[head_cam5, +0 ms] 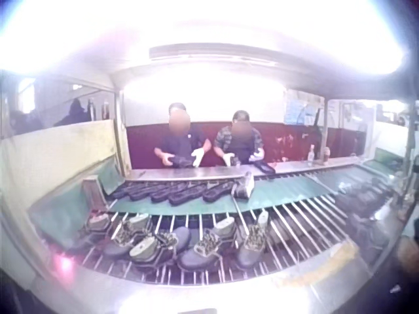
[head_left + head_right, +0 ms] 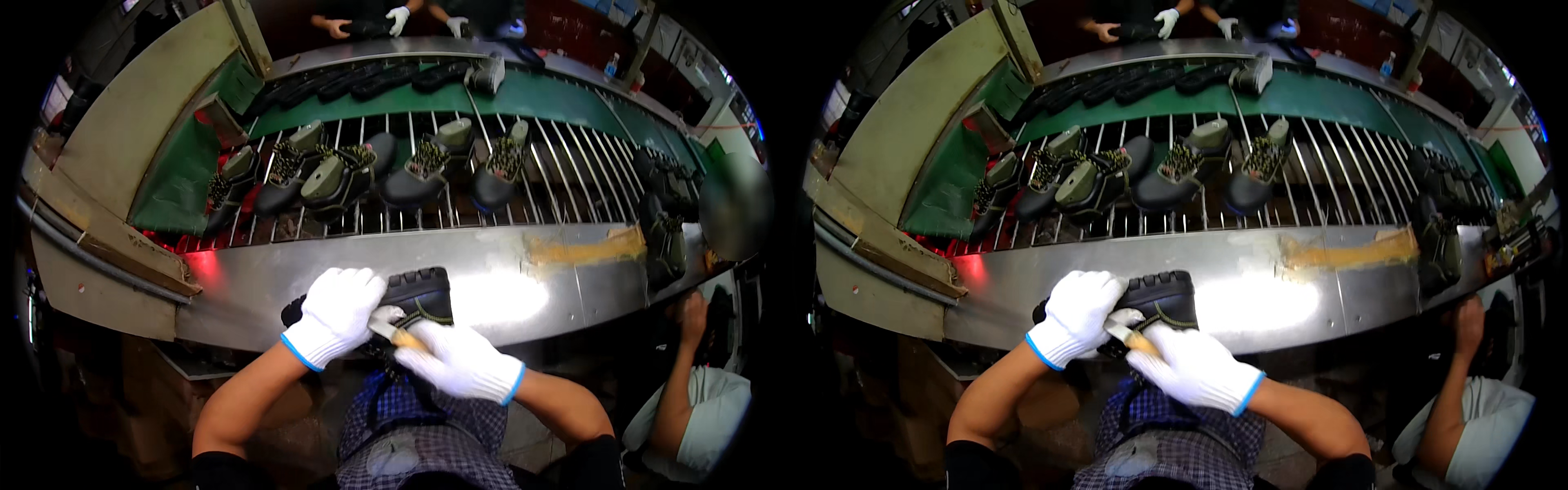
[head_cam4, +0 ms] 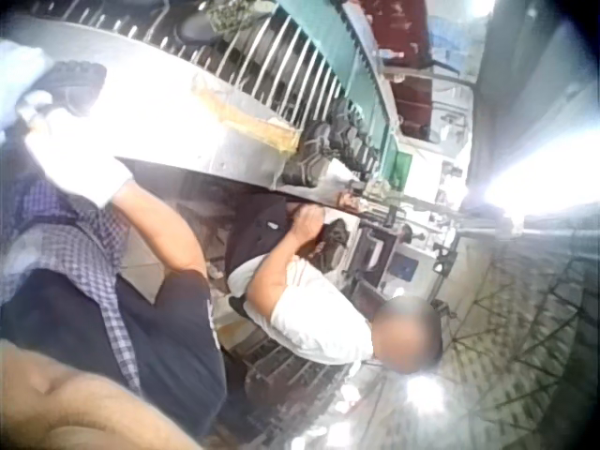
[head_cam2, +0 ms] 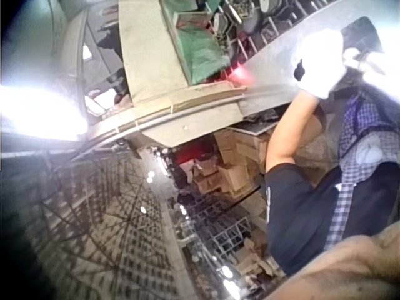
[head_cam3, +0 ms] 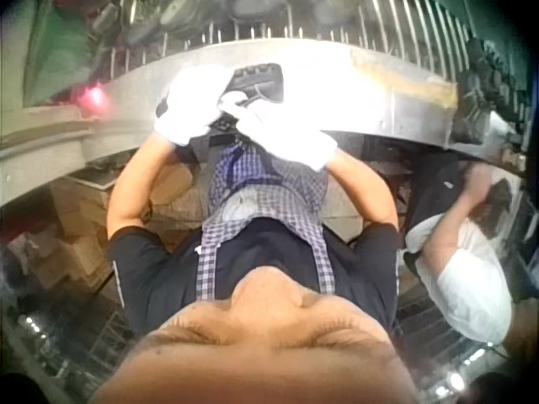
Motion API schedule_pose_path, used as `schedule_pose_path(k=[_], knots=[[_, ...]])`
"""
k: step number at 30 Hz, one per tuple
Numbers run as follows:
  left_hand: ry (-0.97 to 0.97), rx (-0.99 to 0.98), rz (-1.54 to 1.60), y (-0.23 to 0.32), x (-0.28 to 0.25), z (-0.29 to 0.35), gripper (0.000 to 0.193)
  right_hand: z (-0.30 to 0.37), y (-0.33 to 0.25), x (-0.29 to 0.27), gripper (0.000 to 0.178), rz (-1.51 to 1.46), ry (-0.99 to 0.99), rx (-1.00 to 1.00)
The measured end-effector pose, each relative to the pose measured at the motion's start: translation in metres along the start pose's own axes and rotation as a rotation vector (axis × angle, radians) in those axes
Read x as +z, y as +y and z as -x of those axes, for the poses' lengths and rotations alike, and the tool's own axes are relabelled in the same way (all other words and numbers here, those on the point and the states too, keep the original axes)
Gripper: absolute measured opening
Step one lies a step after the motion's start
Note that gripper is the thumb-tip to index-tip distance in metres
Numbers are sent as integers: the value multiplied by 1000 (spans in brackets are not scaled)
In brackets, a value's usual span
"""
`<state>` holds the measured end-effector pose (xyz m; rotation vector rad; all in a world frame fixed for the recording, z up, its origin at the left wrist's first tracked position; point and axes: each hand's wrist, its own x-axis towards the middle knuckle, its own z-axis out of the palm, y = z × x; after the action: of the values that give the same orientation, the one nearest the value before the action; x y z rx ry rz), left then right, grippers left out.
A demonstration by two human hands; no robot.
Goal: The person trims excess material from the edges of shoe soles using a small knife, handling one shoe at a time and rotating them to reach all sides. The person places trimmed shoes onto a conveyor belt.
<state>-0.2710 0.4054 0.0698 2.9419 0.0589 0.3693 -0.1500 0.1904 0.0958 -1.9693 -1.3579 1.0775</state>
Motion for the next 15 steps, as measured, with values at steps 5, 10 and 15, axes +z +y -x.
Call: schedule_pose_path(k=[5,10,15], knots=[[-18,19,-7,6,-3,4,32,14,48,-25,52,463,119,241],[-82,-69,145,-19,-26,23,46,20,39,-27,46,564,252,110],[-121,-263,314,-31,-31,43,71,4,4,5,49,229,161,184]])
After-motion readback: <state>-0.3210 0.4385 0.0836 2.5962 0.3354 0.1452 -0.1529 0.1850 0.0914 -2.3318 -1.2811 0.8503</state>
